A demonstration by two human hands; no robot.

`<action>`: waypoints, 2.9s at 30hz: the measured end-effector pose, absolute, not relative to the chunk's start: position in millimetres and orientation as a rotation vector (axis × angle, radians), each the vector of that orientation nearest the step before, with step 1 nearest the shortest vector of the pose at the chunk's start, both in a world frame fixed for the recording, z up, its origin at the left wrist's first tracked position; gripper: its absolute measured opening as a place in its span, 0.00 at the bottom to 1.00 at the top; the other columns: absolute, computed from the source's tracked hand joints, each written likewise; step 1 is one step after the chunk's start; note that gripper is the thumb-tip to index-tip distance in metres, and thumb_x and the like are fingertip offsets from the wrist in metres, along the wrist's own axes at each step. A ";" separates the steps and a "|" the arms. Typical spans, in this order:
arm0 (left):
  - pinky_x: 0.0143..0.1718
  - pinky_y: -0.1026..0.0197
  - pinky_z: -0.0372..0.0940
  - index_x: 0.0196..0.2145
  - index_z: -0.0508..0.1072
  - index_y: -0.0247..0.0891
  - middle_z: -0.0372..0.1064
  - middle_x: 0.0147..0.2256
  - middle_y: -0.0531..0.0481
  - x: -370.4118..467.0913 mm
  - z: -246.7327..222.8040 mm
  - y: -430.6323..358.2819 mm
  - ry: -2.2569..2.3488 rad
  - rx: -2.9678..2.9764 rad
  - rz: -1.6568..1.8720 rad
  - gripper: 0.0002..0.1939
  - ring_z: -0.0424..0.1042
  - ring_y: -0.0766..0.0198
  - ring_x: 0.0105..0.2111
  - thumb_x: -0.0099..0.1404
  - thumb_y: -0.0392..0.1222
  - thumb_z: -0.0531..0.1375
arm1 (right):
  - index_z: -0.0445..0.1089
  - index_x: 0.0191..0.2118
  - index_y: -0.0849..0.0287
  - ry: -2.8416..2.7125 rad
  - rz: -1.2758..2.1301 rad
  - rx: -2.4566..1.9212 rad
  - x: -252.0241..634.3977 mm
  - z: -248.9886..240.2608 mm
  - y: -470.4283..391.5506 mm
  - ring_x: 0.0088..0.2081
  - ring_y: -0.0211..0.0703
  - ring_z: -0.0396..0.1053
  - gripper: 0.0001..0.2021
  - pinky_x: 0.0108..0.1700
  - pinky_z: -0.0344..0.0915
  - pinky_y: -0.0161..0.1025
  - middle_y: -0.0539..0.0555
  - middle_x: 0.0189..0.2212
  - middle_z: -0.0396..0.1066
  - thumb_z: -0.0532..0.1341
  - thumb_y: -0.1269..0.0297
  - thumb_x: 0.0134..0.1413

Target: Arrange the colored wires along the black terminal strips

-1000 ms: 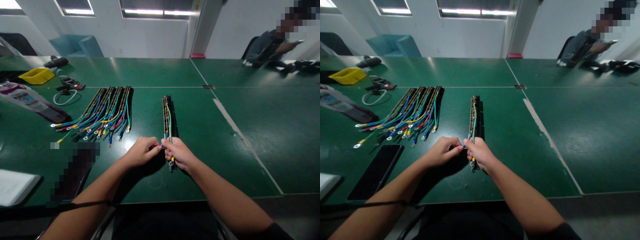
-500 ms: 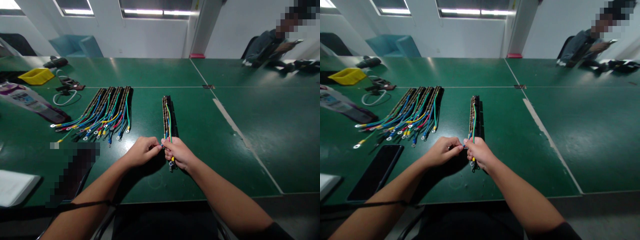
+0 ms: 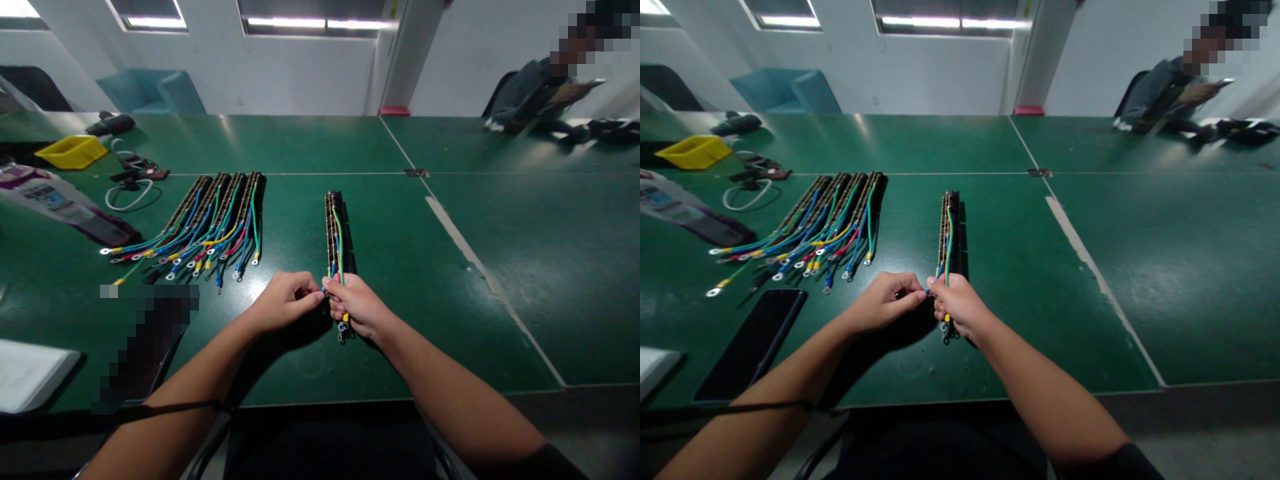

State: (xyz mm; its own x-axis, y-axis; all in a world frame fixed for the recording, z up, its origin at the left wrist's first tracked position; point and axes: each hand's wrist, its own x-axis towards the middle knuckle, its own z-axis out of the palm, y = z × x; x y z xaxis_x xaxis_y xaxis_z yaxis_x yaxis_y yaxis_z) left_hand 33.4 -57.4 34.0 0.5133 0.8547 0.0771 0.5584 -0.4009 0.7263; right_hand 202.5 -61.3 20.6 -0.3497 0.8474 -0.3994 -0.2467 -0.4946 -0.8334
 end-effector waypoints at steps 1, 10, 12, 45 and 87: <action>0.25 0.68 0.54 0.27 0.70 0.33 0.67 0.21 0.54 33.6 34.7 -57.2 1.142 2.114 0.582 0.14 0.62 0.71 0.22 0.65 0.46 0.55 | 0.54 0.28 0.57 -0.881 1.922 -1.120 202.6 20.7 -61.3 0.13 0.26 0.46 0.15 0.15 0.49 0.26 0.38 0.12 0.49 0.63 0.59 0.50; 0.19 0.70 0.54 0.27 0.66 0.34 0.65 0.20 0.55 34.6 33.5 -56.4 1.057 1.674 0.532 0.15 0.60 0.73 0.18 0.63 0.49 0.56 | 0.55 0.27 0.57 -0.877 1.941 -1.099 203.4 18.1 -60.7 0.13 0.26 0.45 0.16 0.15 0.49 0.26 0.38 0.13 0.50 0.65 0.58 0.48; 0.18 0.70 0.54 0.27 0.66 0.33 0.65 0.21 0.54 34.8 34.3 -56.5 1.057 1.619 0.498 0.17 0.61 0.73 0.17 0.64 0.51 0.55 | 0.55 0.27 0.58 -0.870 1.936 -1.107 203.4 16.9 -60.4 0.13 0.26 0.46 0.16 0.15 0.48 0.26 0.39 0.13 0.50 0.65 0.58 0.48; 0.24 0.68 0.50 0.25 0.68 0.33 0.59 0.19 0.57 39.2 26.2 -56.6 1.125 2.088 0.577 0.16 0.56 0.72 0.20 0.65 0.45 0.53 | 0.56 0.26 0.58 -0.883 1.820 -1.218 200.7 19.4 -61.0 0.12 0.26 0.46 0.13 0.13 0.47 0.26 0.39 0.13 0.49 0.63 0.62 0.49; 0.23 0.69 0.49 0.23 0.63 0.34 0.58 0.19 0.57 42.6 24.6 -54.6 1.102 2.006 0.590 0.14 0.56 0.73 0.20 0.62 0.45 0.56 | 0.58 0.25 0.59 -0.878 1.820 -1.249 200.4 21.1 -60.5 0.12 0.26 0.47 0.11 0.13 0.47 0.27 0.40 0.12 0.51 0.62 0.63 0.48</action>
